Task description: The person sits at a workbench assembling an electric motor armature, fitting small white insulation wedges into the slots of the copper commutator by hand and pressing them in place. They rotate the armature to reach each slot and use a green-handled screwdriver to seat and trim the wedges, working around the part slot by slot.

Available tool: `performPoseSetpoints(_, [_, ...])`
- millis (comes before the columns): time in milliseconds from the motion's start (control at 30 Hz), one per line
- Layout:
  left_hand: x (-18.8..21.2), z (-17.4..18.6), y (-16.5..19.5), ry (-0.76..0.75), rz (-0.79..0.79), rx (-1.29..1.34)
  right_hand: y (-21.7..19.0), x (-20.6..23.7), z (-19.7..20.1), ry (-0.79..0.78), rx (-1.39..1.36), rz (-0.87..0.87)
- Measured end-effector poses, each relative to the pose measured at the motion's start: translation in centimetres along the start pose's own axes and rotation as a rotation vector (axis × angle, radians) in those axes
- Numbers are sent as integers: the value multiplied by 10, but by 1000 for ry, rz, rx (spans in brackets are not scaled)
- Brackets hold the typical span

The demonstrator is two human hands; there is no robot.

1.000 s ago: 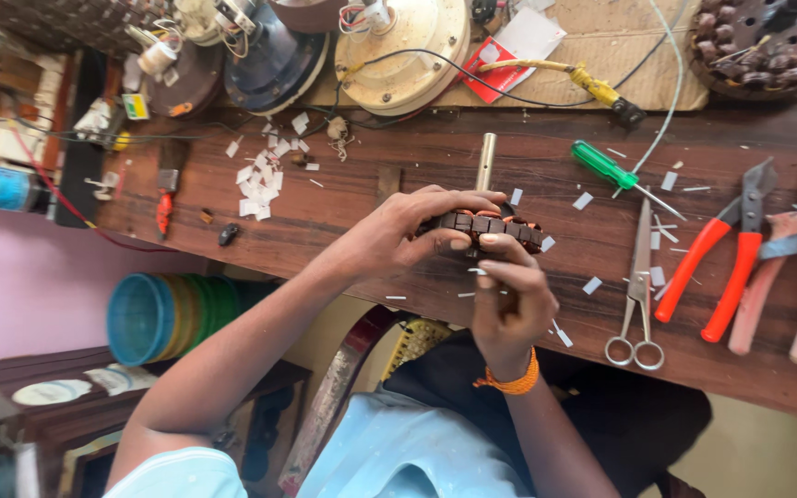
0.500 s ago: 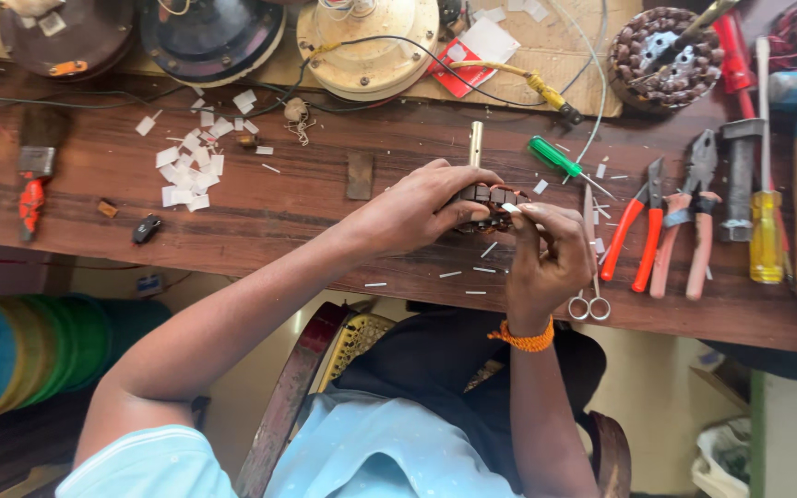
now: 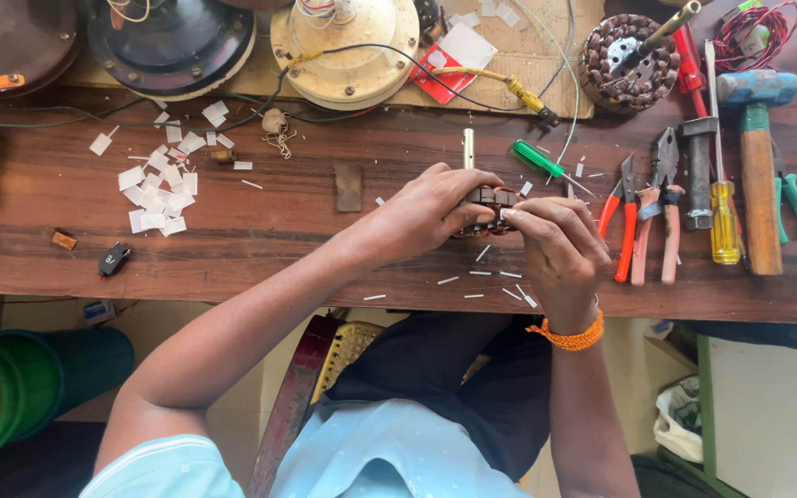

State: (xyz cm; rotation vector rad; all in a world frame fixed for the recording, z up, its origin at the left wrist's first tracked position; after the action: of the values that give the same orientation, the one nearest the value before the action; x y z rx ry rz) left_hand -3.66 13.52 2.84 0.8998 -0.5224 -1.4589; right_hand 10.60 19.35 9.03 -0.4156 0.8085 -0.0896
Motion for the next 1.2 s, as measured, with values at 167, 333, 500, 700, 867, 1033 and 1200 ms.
performPoseSetpoints(167, [2,-3,-1,37,-56,-15,-3,-10,3,-82,-22,-43])
performPoseSetpoints(333, [4,-3,0,79,-95,-11,-4,-15,5,-125,-28,-164])
performPoseSetpoints(500, [5,-1,1,87,-96,-13,-14,-17,3,-115,51,-148])
performPoseSetpoints(700, [6,1,4,55,-31,11,-23,-22,-2,-186,73,-75])
performPoseSetpoints(867, [9,4,6,14,12,4,-21,-29,-2,-261,80,-100])
performPoseSetpoints(1033, [11,5,10,-13,-38,39,-19,-29,-2,-289,56,-205])
performPoseSetpoints(1200, [11,3,7,7,31,34,-20,-29,-5,-265,83,-221])
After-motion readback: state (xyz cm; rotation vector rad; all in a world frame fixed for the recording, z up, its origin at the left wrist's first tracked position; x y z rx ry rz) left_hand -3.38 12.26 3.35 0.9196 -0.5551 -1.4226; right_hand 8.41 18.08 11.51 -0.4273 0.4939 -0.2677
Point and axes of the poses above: each hand's wrist, its own x-axis away from the middle knuckle, its own z-axis out of the back of the hand, y = z × x, the point moved 8 cm from there along -x, towards the middle knuckle, and after that the axes turned 5 degrees about -y, right-handed, at the moved point
